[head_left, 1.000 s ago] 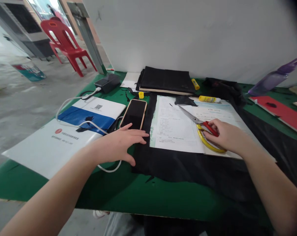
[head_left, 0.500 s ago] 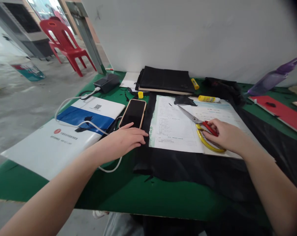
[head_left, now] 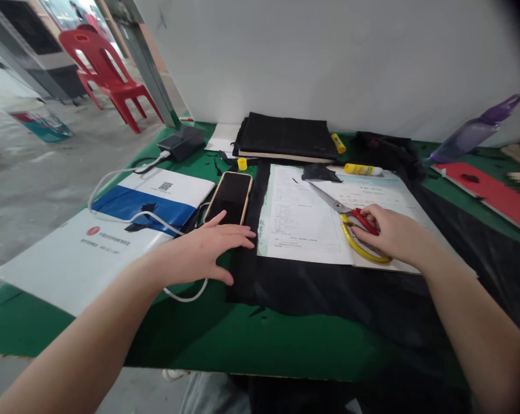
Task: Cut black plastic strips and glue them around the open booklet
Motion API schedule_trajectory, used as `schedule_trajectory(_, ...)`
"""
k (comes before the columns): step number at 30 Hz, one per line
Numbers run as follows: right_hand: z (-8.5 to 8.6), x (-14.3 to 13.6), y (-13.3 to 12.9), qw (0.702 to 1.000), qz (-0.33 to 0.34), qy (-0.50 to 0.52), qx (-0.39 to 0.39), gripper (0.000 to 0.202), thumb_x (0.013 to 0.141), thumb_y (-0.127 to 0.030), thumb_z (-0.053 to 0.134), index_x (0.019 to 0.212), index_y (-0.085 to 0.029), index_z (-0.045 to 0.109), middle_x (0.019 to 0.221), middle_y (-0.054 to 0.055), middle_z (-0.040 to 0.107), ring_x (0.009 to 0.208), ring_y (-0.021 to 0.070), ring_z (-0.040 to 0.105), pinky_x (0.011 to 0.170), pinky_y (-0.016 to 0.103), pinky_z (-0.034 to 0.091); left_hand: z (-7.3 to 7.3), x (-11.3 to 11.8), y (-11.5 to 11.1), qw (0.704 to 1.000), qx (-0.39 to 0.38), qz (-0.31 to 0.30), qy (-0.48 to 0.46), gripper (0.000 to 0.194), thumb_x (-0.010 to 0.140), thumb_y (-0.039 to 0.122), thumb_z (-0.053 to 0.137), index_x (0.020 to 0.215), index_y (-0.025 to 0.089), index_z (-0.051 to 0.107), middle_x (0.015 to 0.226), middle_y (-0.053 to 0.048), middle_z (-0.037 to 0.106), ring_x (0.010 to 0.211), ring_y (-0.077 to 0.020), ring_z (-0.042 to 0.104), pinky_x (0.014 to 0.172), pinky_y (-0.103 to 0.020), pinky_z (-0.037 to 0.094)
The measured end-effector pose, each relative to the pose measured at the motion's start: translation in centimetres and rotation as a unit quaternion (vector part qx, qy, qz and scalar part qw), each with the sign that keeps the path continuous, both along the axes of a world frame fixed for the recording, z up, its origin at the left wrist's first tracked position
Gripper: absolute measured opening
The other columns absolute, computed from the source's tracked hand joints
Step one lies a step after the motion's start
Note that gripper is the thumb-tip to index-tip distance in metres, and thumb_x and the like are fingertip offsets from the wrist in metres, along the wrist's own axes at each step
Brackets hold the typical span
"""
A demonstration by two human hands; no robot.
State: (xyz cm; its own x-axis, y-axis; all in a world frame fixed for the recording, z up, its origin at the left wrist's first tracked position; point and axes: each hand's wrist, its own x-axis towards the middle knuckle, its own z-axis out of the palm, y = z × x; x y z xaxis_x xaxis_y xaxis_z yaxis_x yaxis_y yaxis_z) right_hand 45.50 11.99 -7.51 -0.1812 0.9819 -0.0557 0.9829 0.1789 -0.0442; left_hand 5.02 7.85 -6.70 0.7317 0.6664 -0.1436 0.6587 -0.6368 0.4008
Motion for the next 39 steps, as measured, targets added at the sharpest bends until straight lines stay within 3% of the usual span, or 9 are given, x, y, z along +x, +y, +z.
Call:
schedule_trajectory(4, 0.0, 0.0, 0.0, 1.000, 0.002, 0.004, 0.000, 0.045, 0.082, -0.064, 0.047, 0.096, -0.022, 0.051, 0.078, 0.007, 0.063, 0.068, 0.0228, 0.056, 0.055, 0.034, 0.035, 0.5, 0.1, -0.3, 1.000, -0.008, 0.002, 0.030, 0.087, 0.064, 0.053, 0.080, 0.140, 0.033, 0.043, 0.154, -0.004, 0.037, 0.143, -0.0322, 0.028, 0.118, -0.057, 0.004)
schedule_trajectory(9, 0.0, 0.1, 0.0, 0.999, -0.011, 0.035, -0.012, 0.051, 0.080, -0.067, 0.048, 0.105, -0.023, 0.054, 0.088, 0.008, 0.066, 0.073, 0.0236, 0.058, 0.058, 0.034, 0.038, 0.8, 0.4, -0.8, 0.999, 0.004, -0.021, 0.045, 0.096, 0.060, 0.066, 0.076, 0.142, 0.032, 0.041, 0.154, -0.007, 0.035, 0.141, -0.0344, 0.031, 0.118, -0.058, 0.002)
schedule_trajectory(12, 0.1, 0.0, 0.0, 0.998, -0.024, 0.043, -0.024, 0.049, 0.080, -0.066, 0.050, 0.103, -0.024, 0.055, 0.087, 0.006, 0.066, 0.073, 0.0233, 0.059, 0.058, 0.034, 0.039, 0.7, 1.0, -1.0, 0.999, 0.046, 0.001, 0.010, 0.073, 0.076, 0.071, 0.058, 0.134, 0.029, 0.049, 0.146, -0.006, 0.047, 0.136, -0.0297, 0.041, 0.119, -0.055, 0.004)
schedule_trajectory(16, 0.5, -0.4, -0.2, 0.999, -0.025, 0.040, -0.013, 0.045, 0.079, -0.063, 0.051, 0.099, -0.023, 0.056, 0.082, 0.006, 0.067, 0.071, 0.0227, 0.059, 0.057, 0.033, 0.038, 0.5, 2.1, -0.9, 0.994, 0.104, 0.033, -0.027, 0.040, 0.098, 0.049, 0.037, 0.121, 0.024, 0.058, 0.125, -0.004, 0.063, 0.122, -0.0202, 0.055, 0.119, -0.049, 0.013)
schedule_trajectory(22, 0.9, -0.9, -0.5, 0.997, -0.047, 0.059, -0.018, 0.044, 0.077, -0.062, 0.052, 0.097, -0.023, 0.056, 0.084, 0.006, 0.068, 0.071, 0.0233, 0.060, 0.057, 0.032, 0.036, 0.1, 3.4, -1.0, 0.983, 0.168, 0.018, -0.071, 0.030, 0.098, 0.037, 0.043, 0.114, 0.018, 0.061, 0.121, -0.008, 0.063, 0.115, -0.0217, 0.055, 0.106, -0.042, 0.039)
schedule_trajectory(30, 0.6, -0.8, -0.8, 0.984, -0.102, 0.144, 0.012, 0.036, 0.068, -0.058, 0.061, 0.078, -0.024, 0.057, 0.068, 0.006, 0.065, 0.063, 0.0248, 0.058, 0.054, 0.032, 0.032, -0.9, 3.9, -0.8, 0.987, 0.151, 0.010, -0.058, 0.026, 0.097, 0.034, 0.047, 0.114, 0.021, 0.061, 0.121, -0.007, 0.062, 0.115, -0.0216, 0.055, 0.104, -0.041, 0.039)
schedule_trajectory(34, 1.9, -1.4, -1.4, 0.955, -0.126, 0.269, 0.021, 0.032, 0.066, -0.045, 0.067, 0.087, -0.023, 0.057, 0.081, 0.008, 0.067, 0.077, 0.0266, 0.061, 0.062, 0.034, 0.040, -0.8, 3.9, -0.7, 0.988, 0.142, 0.012, -0.062, 0.024, 0.097, 0.033, 0.046, 0.112, 0.022, 0.061, 0.121, -0.006, 0.062, 0.114, -0.0210, 0.055, 0.104, -0.041, 0.039)
schedule_trajectory(37, 3.3, -2.7, -2.7, 0.906, -0.117, 0.405, -0.015, 0.032, 0.072, -0.042, 0.060, 0.097, -0.022, 0.053, 0.096, 0.009, 0.065, 0.078, 0.0213, 0.061, 0.067, 0.033, 0.046, -0.7, 3.9, -0.8, 0.987, 0.143, 0.006, -0.068, 0.023, 0.098, 0.031, 0.045, 0.112, 0.022, 0.061, 0.120, -0.006, 0.063, 0.114, -0.0208, 0.056, 0.103, -0.041, 0.040)
schedule_trajectory(39, 4.0, -3.9, -4.1, 0.867, -0.097, 0.486, -0.056, 0.028, 0.075, -0.041, 0.053, 0.095, -0.021, 0.051, 0.091, 0.007, 0.062, 0.067, 0.0162, 0.057, 0.063, 0.031, 0.047, -0.7, 3.9, -0.7, 0.987, 0.145, 0.003, -0.072, 0.023, 0.097, 0.029, 0.045, 0.112, 0.023, 0.061, 0.119, -0.006, 0.063, 0.113, -0.0209, 0.057, 0.103, -0.041, 0.041)
